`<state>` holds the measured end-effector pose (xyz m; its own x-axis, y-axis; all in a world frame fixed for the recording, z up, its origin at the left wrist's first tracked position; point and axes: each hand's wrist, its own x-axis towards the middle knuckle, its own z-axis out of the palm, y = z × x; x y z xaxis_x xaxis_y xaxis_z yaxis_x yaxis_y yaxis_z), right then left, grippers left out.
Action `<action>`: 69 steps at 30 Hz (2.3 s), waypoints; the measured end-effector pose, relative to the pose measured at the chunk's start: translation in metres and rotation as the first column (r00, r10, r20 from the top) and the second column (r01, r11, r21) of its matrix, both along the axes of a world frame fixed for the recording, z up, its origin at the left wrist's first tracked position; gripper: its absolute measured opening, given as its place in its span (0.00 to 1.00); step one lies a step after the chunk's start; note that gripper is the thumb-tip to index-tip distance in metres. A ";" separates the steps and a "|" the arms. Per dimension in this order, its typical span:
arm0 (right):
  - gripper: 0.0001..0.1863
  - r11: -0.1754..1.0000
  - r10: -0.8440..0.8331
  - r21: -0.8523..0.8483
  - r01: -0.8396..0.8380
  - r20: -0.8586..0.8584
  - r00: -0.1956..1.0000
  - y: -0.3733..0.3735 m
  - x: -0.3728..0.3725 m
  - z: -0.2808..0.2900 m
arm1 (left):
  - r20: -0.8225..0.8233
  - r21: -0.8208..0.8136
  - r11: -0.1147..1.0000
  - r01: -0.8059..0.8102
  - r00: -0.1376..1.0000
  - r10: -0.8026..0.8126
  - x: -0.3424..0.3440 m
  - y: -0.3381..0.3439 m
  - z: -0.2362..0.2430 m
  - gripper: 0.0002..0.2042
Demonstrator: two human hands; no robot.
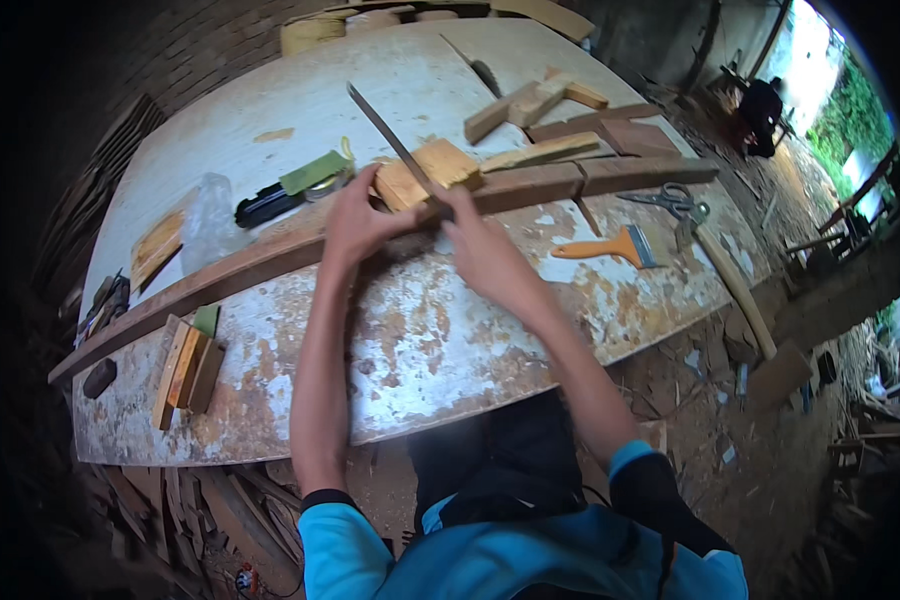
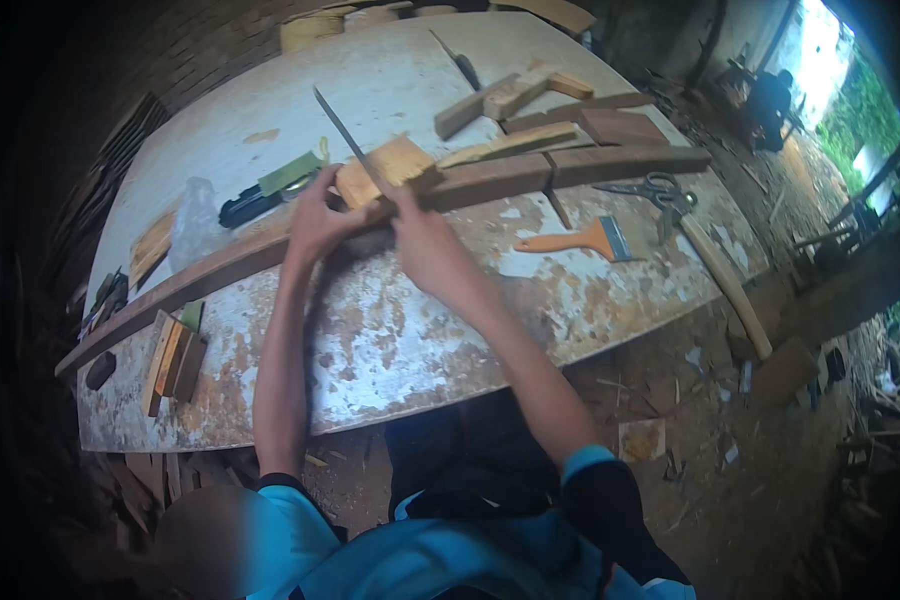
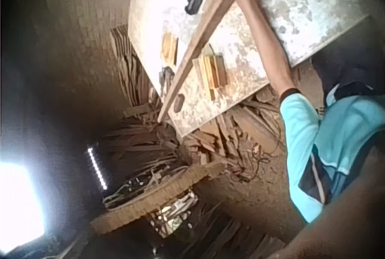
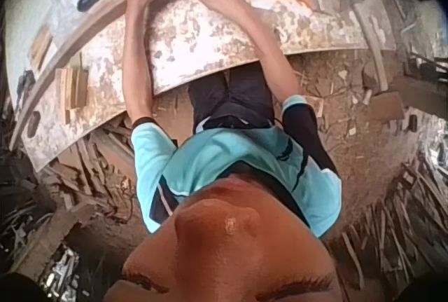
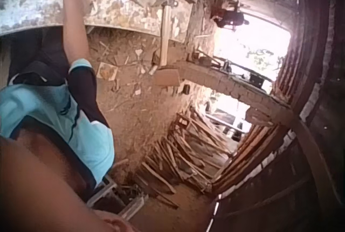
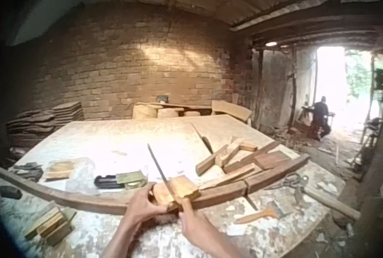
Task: Measure and assemble wooden pieces using a tape measure, hammer, and file.
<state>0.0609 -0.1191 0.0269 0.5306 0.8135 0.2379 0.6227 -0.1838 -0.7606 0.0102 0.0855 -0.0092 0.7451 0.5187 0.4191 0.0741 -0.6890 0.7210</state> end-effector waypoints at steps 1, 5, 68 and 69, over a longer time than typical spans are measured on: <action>0.24 0.984 -0.044 -0.174 0.038 -0.028 0.999 0.006 -0.002 0.009 | -0.026 0.003 0.999 -0.036 0.999 0.037 0.002 0.001 0.001 0.39; 0.22 0.997 -0.069 0.031 0.065 0.169 0.983 -0.036 -0.017 -0.034 | -0.016 0.061 0.996 -0.068 0.998 0.069 0.004 0.001 0.002 0.39; 0.29 0.998 -0.056 0.038 0.052 0.120 0.991 0.006 0.000 -0.051 | 0.089 0.315 0.949 -0.010 0.996 -0.019 -0.005 -0.013 -0.010 0.40; 0.29 0.998 -0.058 0.037 0.054 0.119 0.991 0.007 0.000 -0.052 | 0.072 0.320 0.947 -0.014 0.997 -0.010 -0.005 -0.013 -0.010 0.40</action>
<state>0.0606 -0.1122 -0.0250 0.5411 0.7737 0.3295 0.6993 -0.1963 -0.6874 0.0050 0.0722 -0.0196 0.7064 0.3501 0.6152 0.0322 -0.8841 0.4662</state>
